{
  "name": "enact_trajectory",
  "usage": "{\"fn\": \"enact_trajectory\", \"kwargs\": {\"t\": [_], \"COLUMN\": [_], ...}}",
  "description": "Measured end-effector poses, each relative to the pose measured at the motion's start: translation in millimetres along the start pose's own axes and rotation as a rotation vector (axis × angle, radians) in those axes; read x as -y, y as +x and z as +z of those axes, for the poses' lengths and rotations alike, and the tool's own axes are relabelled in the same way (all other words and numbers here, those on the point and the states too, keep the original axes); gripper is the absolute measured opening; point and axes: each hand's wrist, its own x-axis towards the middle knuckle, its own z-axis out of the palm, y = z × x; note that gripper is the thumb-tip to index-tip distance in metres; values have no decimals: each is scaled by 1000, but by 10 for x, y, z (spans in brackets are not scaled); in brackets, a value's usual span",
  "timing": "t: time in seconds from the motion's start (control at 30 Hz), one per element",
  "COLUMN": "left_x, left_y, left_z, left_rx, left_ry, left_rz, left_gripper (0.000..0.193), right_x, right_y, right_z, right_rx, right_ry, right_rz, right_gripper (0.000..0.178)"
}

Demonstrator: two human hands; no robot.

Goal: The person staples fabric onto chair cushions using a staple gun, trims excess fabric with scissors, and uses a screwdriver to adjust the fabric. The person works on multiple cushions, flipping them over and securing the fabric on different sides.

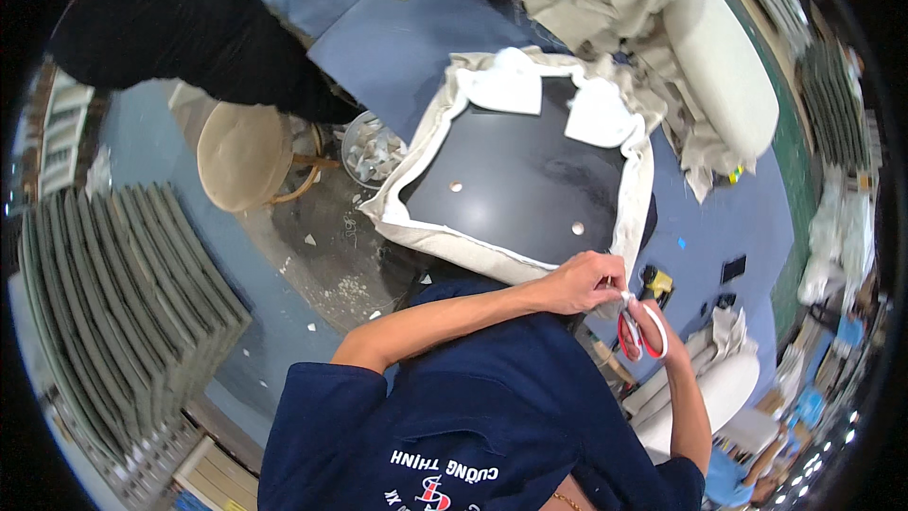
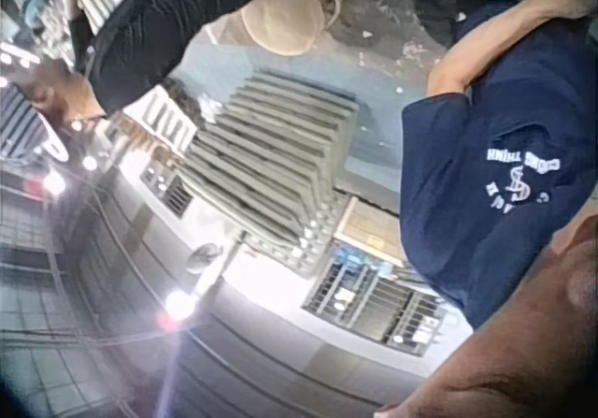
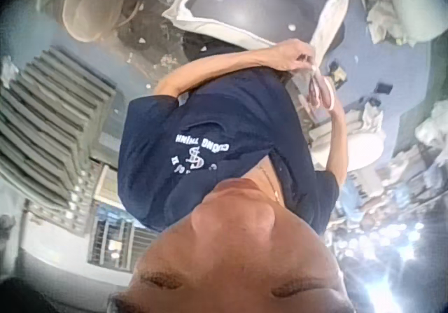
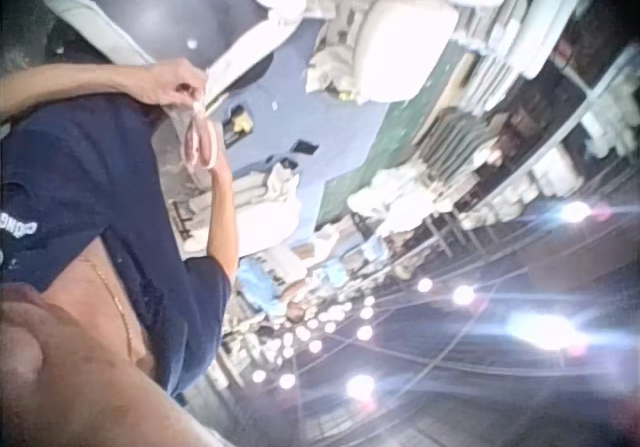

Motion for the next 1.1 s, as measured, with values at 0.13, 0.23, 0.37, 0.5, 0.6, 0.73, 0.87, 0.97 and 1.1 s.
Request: {"fn": "enact_trajectory", "kwargs": {"t": [0.13,0.23,0.37,0.5,0.6,0.73,0.87,0.97,1.1], "left_x": [73,77,-88,-311,-285,120,858,1065,542], "left_y": [-42,-24,-125,-446,-1041,-1979,-2116,-2005,-1329], "left_z": [21,67,-5,-737,-1650,-2678,-3344,-3260,-2921], "left_rx": [-11,-50,114,-308,-923,-1360,-1387,-1412,-648], "left_ry": [-162,-186,-364,-272,-133,338,666,1078,421], "left_rz": [-31,72,-36,-83,-118,-259,-463,-612,-619], "left_gripper": [11,13,16,11,12,15,32,52,74], "right_x": [157,122,343,347,104,-517,-1485,-1738,-1743], "right_y": [-26,136,355,285,291,463,751,1106,1155], "right_z": [-75,-114,-129,-120,-300,-768,-1128,-1458,-1186], "right_rx": [-3,-38,-223,-303,-607,-1037,-1234,-1323,-1521], "right_ry": [-15,30,-292,-8,-6,-277,-292,-282,-409], "right_rz": [38,50,-233,-325,-466,-320,-67,-25,-336], "right_gripper": [75,73,70,61,48,39,40,40,29]}}
